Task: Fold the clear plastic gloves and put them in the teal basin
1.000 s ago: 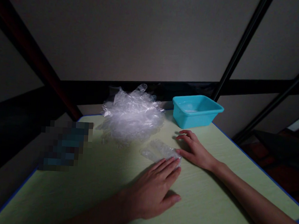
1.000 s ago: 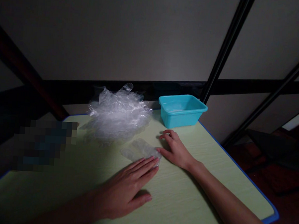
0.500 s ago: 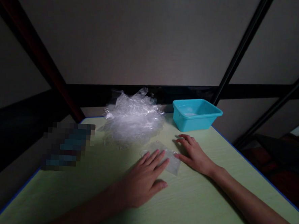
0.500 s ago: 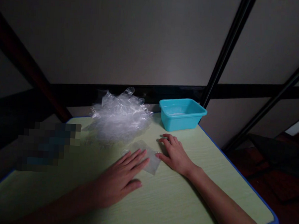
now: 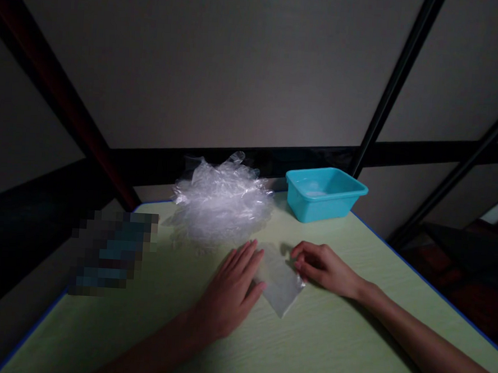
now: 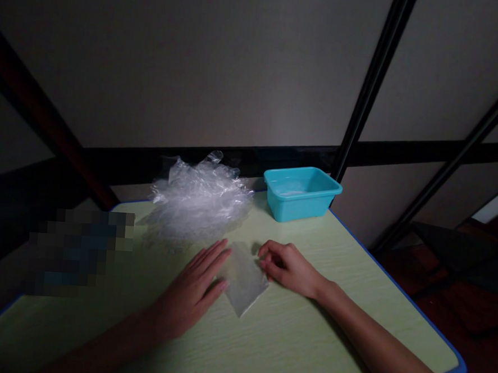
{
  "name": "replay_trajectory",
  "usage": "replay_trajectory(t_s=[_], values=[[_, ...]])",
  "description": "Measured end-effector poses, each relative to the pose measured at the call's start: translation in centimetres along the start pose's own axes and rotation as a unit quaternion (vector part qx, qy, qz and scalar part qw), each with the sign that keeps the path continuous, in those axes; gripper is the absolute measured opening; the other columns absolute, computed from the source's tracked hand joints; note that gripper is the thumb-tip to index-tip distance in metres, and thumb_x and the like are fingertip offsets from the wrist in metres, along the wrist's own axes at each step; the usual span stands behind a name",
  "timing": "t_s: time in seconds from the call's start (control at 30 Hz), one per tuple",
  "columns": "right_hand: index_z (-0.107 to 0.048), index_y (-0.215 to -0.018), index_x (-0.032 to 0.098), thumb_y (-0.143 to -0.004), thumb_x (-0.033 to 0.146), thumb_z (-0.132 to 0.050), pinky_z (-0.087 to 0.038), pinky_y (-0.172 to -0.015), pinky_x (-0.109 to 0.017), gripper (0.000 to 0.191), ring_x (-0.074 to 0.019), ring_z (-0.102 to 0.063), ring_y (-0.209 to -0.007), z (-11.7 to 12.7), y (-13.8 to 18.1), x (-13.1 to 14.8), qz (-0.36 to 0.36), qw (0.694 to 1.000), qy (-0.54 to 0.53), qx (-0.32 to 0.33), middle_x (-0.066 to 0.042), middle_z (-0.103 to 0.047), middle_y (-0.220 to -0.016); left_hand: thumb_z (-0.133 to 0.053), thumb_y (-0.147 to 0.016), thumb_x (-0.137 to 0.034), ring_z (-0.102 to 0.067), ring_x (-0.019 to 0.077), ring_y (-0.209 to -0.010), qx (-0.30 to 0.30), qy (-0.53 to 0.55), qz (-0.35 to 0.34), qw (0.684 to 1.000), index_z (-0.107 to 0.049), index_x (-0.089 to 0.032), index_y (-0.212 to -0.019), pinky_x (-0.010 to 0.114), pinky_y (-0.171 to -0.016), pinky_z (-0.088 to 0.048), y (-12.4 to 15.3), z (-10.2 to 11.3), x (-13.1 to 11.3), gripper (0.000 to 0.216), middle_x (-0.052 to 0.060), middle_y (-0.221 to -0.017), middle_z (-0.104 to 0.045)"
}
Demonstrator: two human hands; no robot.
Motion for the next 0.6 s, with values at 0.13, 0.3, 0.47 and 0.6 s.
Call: replay_trajectory(t_s=[0.13,0.3,0.47,0.6], values=[[-0.046,-0.08,0.017,-0.082,0.021,-0.047,-0.036,-0.046,-0.019,0.004,-0.0092,-0.048,-0.049,-0.8,0.4,0.3,-0.01,0.997,-0.052,0.054,0.004,-0.049,-0.056,-0.039,-0.087,-0.029,-0.02,0.0217,-0.129,-0.021,0.021,-0.003,1.0,-0.033,-0.015,-0.129,0.04,-0.105,-0.023,0.1,0.0,0.0,0.045,0.011,-0.141,-0.027],[-0.051,-0.076,0.017,-0.074,0.01,-0.052,-0.036,-0.051,-0.02,0.007,-0.0101,-0.046,-0.058,-0.8,0.4,1.0,0.083,0.992,0.079,0.045,0.001,-0.048,-0.068,-0.046,-0.083,-0.032,-0.02,0.0238,-0.129,-0.002,0.026,-0.012,1.0,-0.033,-0.013,-0.129,0.04,-0.104,-0.025,0.2,0.1,-0.5,0.051,0.012,-0.141,-0.025],[-0.053,-0.075,0.017,-0.076,0.006,-0.048,-0.039,-0.059,-0.023,0.012,-0.0125,-0.049,-0.066,-0.8,0.4,1.4,0.132,0.978,0.15,0.067,-0.001,-0.049,-0.072,-0.051,-0.08,-0.035,-0.021,0.025,-0.129,0.019,0.017,-0.032,0.999,-0.034,-0.013,-0.128,0.04,-0.104,-0.026,0.1,-0.1,-0.6,0.055,0.014,-0.141,-0.024],[-0.054,-0.076,0.017,-0.078,0.006,-0.046,-0.041,-0.062,-0.024,0.014,-0.0132,-0.051,-0.07,-1.0,0.6,1.6,0.147,0.972,0.162,0.088,-0.002,-0.051,-0.075,-0.053,-0.077,-0.038,-0.02,0.0266,-0.129,0.032,-0.002,-0.037,0.999,-0.035,-0.015,-0.129,0.043,-0.105,-0.022,0.0,-0.2,-0.5,0.059,0.012,-0.141,-0.025]])
Point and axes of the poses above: each hand's wrist, its own y-axis away from the middle knuckle, its own z-axis out of the back of the hand, x = y × z, the point moved 2 cm from there along -y, towards the middle knuckle
